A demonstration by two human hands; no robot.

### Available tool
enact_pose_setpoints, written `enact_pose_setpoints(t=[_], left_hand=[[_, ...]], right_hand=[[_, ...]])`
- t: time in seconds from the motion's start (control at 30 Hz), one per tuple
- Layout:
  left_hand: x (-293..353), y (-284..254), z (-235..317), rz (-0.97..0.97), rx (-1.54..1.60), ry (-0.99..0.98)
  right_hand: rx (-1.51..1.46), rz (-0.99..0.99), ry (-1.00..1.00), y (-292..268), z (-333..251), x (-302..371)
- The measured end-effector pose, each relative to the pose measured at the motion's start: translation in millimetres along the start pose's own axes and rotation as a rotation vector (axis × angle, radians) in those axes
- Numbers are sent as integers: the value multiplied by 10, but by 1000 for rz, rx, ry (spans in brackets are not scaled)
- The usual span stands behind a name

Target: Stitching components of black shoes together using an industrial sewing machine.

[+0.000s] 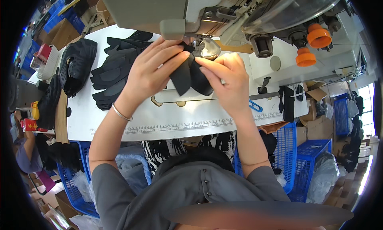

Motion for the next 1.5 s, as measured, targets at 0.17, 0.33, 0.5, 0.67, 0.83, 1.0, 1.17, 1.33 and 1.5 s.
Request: enact_pose_setpoints(t=[0.17, 0.33, 0.5, 0.67, 0.83, 1.0, 1.17, 1.33, 1.5], left_hand=[[17, 45, 164, 46, -80, -21], [-9, 21, 244, 59, -162, 6], [-15, 16, 277, 62, -165, -6], [-13, 30, 267, 71, -170, -14], [-3, 42, 256, 88, -157, 17], [-1, 87, 272, 112, -231, 59], [-8, 104, 276, 134, -269, 83], [-5, 103, 262, 94, -260, 55], [-12, 96, 253, 106, -256, 61]], right_hand=[[-167, -82, 102, -84, 122, -76], [-154, -143, 95, -109, 142, -95], [-161, -158, 61, -125, 173, -123], [-191, -172, 67, -135, 170, -143], [-226, -184, 64, -148, 188, -155], [-270, -199, 89, -166, 218, -172], [-257, -242, 109, -195, 224, -185], [-237, -252, 126, -189, 230, -191], [-200, -193, 74, -158, 193, -165]])
Point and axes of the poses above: each hand's wrist, its own x-axis away from the middle knuckle, its own y-axis out of the palm, z = x × y, the point moved 2 cm from there along -x, towards the middle knuckle, and after that the axes turned 12 degrees about -y, right-handed, at the moved point
